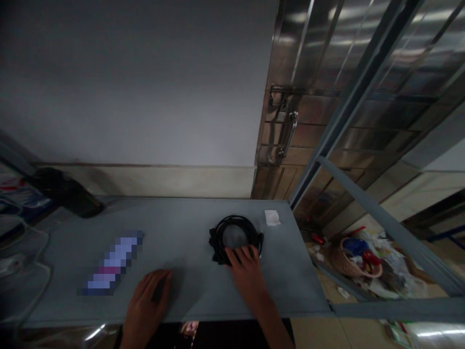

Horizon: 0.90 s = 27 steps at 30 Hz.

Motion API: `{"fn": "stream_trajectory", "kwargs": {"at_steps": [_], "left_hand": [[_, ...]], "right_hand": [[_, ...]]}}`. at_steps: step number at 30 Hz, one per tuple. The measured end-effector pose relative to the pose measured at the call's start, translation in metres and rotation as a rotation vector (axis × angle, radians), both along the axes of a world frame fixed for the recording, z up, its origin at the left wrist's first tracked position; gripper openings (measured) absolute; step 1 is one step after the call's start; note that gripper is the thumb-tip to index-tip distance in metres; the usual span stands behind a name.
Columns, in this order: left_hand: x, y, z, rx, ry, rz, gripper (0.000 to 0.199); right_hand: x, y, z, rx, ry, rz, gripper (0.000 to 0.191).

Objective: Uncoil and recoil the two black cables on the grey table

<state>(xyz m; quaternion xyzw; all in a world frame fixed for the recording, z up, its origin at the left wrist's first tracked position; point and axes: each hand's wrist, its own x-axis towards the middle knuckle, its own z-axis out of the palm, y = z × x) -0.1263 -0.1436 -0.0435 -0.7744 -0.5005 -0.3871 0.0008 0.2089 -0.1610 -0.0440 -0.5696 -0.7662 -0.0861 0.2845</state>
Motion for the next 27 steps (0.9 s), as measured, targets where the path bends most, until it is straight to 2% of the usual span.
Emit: {"fn": "stream_trajectory", "kwargs": {"at_steps": [3, 8, 12, 17, 27], "left_hand": [[0.001, -0.001, 0.002, -0.01, 0.011, 0.016, 0.023], [0.002, 0.0, 0.004, 0.009, 0.035, -0.001, 0.02], [0.001, 0.0, 0.002, 0.012, 0.014, -0.012, 0.018], [0.001, -0.001, 0.0, -0.012, -0.012, 0.009, 0.019], [0.006, 0.0, 0.009, 0.035, -0.005, 0.0, 0.015]], "right_hand": [[0.01, 0.009, -0.002, 0.0, 0.017, -0.014, 0.04], [0.008, 0.009, -0.005, -0.014, 0.083, -0.056, 0.035], [0.006, 0.004, -0.002, -0.023, 0.128, -0.044, 0.042], [0.006, 0.003, 0.005, -0.057, 0.112, -0.046, 0.037], [0.009, 0.005, -0.001, -0.047, 0.181, -0.024, 0.028]]}}
